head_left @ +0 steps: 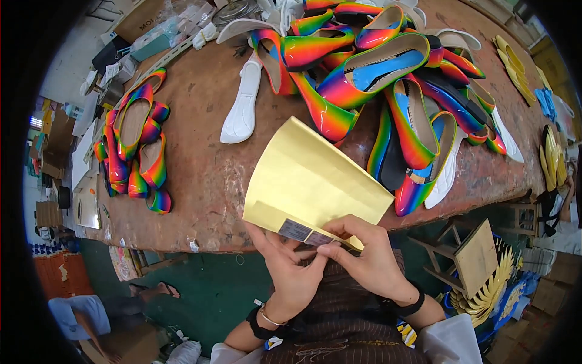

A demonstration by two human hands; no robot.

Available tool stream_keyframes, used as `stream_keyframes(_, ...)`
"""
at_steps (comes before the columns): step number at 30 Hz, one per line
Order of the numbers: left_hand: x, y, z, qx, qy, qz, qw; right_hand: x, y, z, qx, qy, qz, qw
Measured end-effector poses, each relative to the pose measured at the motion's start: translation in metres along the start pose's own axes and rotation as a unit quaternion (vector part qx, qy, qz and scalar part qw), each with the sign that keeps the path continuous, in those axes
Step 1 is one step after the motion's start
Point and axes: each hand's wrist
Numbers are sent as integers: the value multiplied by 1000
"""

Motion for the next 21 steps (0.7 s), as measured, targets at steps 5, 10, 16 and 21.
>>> stream_keyframes(5,-4,20,0,-417,-370,-25,830,-6,24,-4,55,21,56,997)
stream_keyframes(10,-18,21,-27,-502,-478,116,712,-13,42,12,183,143,99,968)
stream_keyframes(16,-35,35,-43,-443,-416,128,784,-13,68,28,227,195,4,954)
stream_keyframes(21,-33,16,-49,-387,-384,184,818,-8,74,26,189,197,23,962)
Point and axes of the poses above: each hand's wrist, its own x-axis away from the middle knuckle, its own y-axis out of the back of the hand, z = x × y, and after that the axes turned 10 degrees about -z, right-handed
